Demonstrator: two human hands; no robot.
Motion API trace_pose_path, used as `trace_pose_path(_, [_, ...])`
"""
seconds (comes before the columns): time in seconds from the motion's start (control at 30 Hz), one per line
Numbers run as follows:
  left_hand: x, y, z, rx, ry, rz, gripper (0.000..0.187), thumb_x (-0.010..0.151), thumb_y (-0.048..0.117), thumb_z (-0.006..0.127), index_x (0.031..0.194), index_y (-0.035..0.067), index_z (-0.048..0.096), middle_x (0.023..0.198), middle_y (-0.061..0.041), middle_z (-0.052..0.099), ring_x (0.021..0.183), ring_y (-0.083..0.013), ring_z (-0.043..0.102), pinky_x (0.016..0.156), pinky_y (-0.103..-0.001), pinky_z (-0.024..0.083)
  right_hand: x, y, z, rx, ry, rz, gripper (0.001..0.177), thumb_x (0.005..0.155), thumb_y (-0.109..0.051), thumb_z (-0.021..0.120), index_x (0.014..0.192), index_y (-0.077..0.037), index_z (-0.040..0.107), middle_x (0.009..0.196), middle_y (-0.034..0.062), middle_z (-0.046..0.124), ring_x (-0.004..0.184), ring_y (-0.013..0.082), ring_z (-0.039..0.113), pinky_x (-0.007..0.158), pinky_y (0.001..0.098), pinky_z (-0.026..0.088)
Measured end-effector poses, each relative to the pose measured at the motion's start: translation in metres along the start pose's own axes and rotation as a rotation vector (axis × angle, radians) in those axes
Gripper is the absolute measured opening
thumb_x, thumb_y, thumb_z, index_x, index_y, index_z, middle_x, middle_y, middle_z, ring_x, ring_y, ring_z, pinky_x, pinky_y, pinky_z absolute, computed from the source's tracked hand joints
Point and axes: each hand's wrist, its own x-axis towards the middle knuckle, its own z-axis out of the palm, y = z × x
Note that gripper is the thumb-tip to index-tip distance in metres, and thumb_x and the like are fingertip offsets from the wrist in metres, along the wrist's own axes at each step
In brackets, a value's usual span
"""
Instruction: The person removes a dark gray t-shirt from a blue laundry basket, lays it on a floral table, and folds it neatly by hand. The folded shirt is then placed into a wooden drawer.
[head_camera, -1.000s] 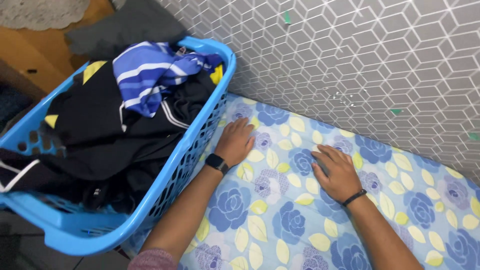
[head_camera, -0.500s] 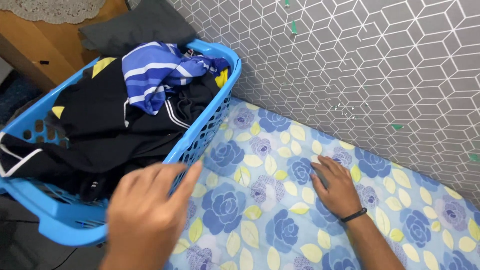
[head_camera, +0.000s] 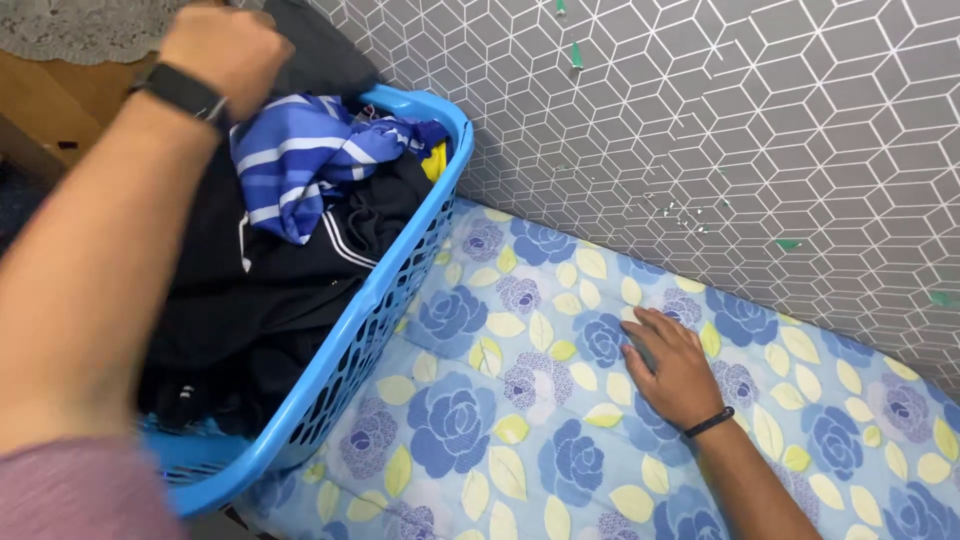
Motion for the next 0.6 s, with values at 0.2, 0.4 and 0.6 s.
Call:
trace_pose_path(0.2, [0.061, 0.033, 0.09, -0.296, -0.217, -0.109, 0.038, 0.092, 0.04, 0.074, 0.121, 0.015, 0.079, 0.121, -0.017, 0.077, 0.108, -0.0436, 0.074, 0.077, -0.057, 0.064, -0.002, 0.0, 0.0, 0.013, -0.026, 0.034, 0.041, 0.098, -0.036, 0.056, 0.133, -0.018, 0.066, 0.148, 0.0059, 0.059, 0.142, 0.0297, 0.049, 0.112, 0.0517, 0.038])
trace_pose_path(0.4, [0.049, 0.027, 0.139, -0.343, 0.077, -0.093, 0.067, 0.075, 0.037, 0.088, 0.131, 0.007, 0.066, 0.125, -0.023, 0.059, 0.113, -0.0452, 0.06, 0.066, -0.061, 0.063, -0.001, -0.002, -0.002, -0.001, 0.028, -0.009, 0.039, 0.098, -0.032, 0.059, 0.131, -0.015, 0.067, 0.145, 0.0087, 0.061, 0.139, 0.0318, 0.052, 0.111, 0.0518, 0.04])
trace_pose_path(0.6, [0.055, 0.035, 0.133, -0.366, -0.157, -0.168, 0.039, 0.097, 0.004, 0.052, 0.128, 0.003, 0.074, 0.119, -0.026, 0.072, 0.104, -0.0502, 0.072, 0.074, -0.059, 0.063, -0.001, -0.005, -0.005, 0.009, 0.012, 0.013, 0.038, 0.097, -0.031, 0.06, 0.131, -0.016, 0.067, 0.145, 0.007, 0.061, 0.139, 0.0306, 0.052, 0.11, 0.0513, 0.04])
